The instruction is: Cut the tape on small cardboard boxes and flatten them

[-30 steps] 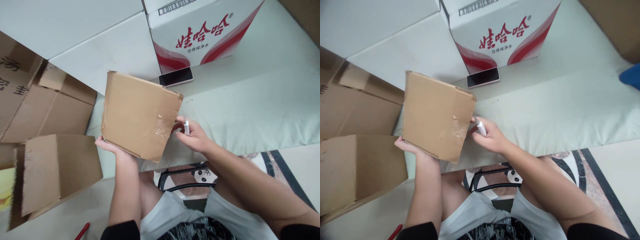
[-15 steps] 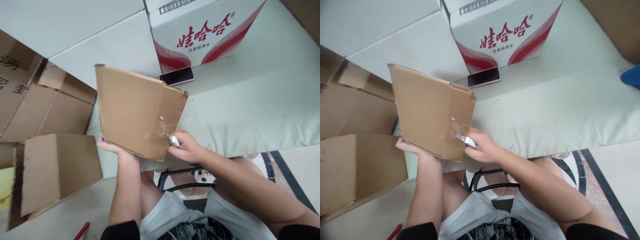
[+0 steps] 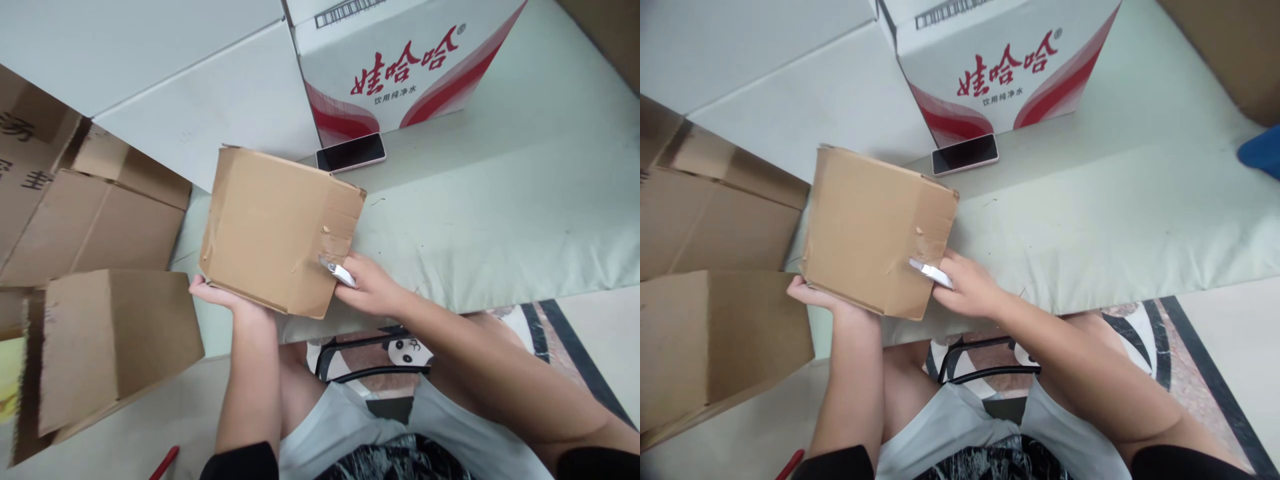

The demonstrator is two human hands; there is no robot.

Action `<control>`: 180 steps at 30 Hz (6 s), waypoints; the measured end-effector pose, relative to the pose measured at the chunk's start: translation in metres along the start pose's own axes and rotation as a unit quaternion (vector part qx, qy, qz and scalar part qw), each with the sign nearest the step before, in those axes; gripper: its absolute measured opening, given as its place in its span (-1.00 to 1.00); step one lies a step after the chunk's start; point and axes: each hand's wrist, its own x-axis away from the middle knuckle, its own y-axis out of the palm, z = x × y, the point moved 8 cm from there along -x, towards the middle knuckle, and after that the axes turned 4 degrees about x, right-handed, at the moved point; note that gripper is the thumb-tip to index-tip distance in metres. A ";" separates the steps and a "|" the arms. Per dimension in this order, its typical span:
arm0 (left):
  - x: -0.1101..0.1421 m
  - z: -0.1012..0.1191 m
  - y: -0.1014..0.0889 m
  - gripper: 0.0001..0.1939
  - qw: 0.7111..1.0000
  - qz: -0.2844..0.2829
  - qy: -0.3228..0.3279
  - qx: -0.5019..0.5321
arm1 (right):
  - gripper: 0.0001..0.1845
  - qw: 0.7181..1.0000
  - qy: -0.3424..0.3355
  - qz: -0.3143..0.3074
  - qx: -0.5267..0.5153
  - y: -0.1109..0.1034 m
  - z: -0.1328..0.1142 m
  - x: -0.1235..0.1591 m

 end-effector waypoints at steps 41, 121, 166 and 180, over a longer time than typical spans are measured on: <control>0.001 -0.004 0.001 -0.81 1.000 -0.002 -0.026 0.000 | -0.88 0.999 0.013 -0.032 0.007 0.002 -0.002 0.001; -0.001 0.002 0.003 -0.78 0.999 0.021 0.002 0.040 | -0.85 0.973 0.102 0.135 -0.159 -0.028 0.027 0.002; 0.006 -0.024 0.020 -0.65 0.994 -0.075 -0.071 0.029 | -0.90 0.994 0.039 0.086 -0.047 -0.019 0.014 -0.001; 0.007 -0.030 0.012 -0.66 0.993 -0.028 -0.113 0.000 | -0.95 0.992 0.081 0.079 -0.051 -0.020 0.018 0.000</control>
